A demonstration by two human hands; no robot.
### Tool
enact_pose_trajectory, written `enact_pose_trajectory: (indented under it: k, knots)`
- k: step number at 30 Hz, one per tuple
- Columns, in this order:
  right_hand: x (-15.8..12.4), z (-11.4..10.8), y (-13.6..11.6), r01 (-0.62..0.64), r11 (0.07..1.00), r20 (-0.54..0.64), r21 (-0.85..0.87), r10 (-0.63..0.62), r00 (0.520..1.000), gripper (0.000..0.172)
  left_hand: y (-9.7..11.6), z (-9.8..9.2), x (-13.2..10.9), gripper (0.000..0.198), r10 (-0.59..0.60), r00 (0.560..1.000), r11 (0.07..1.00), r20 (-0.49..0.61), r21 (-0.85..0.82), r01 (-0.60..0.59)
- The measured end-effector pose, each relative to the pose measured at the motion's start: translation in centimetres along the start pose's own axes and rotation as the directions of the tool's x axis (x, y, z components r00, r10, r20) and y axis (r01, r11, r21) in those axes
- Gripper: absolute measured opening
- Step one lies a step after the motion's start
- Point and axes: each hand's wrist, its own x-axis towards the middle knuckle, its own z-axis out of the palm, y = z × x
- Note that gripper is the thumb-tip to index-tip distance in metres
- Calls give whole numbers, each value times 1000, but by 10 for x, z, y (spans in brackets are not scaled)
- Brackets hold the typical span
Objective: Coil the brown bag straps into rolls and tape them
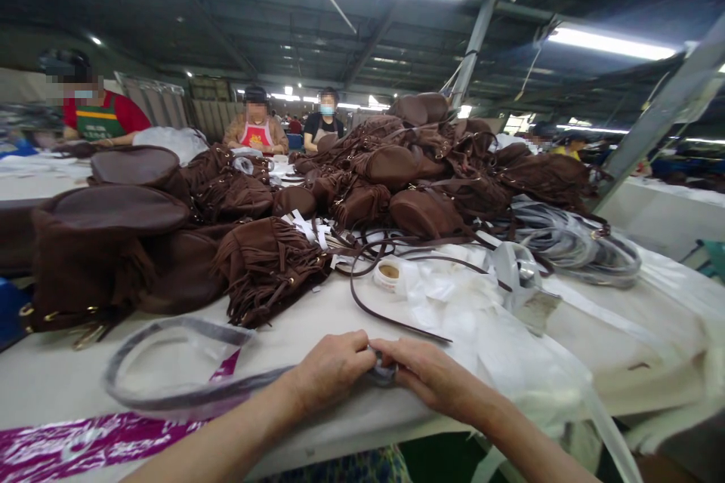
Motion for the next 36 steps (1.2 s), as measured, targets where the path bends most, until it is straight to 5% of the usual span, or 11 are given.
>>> enact_pose_trajectory:
  k: [6,14,18,23,25,31,36]
  knots:
    - [2,21,-29,-304,950,-81,73,309,948,46,30,12,-7,14,-178,984,982,4,-67,178]
    - [3,10,-4,-85,960,-64,267,105,992,27,-4,-9,-16,15,42,998,998,37,49,-44]
    - [4,7,-2,-126,966,-60,223,143,988,33,0,-2,-3,11,-4,999,1000,46,27,3]
    - [6,26,-12,-276,959,-110,-63,268,957,69,30,11,5,13,-248,966,967,78,-33,251]
    - [5,32,-12,-286,957,-113,-53,279,954,73,34,10,0,11,-263,962,959,72,-86,268]
    - [-1,17,9,-38,988,-76,153,50,996,57,2,-7,-14,14,-38,998,999,54,-6,38]
    - [1,9,14,-31,990,-56,139,39,998,61,-2,-2,1,13,67,998,997,22,27,-67]
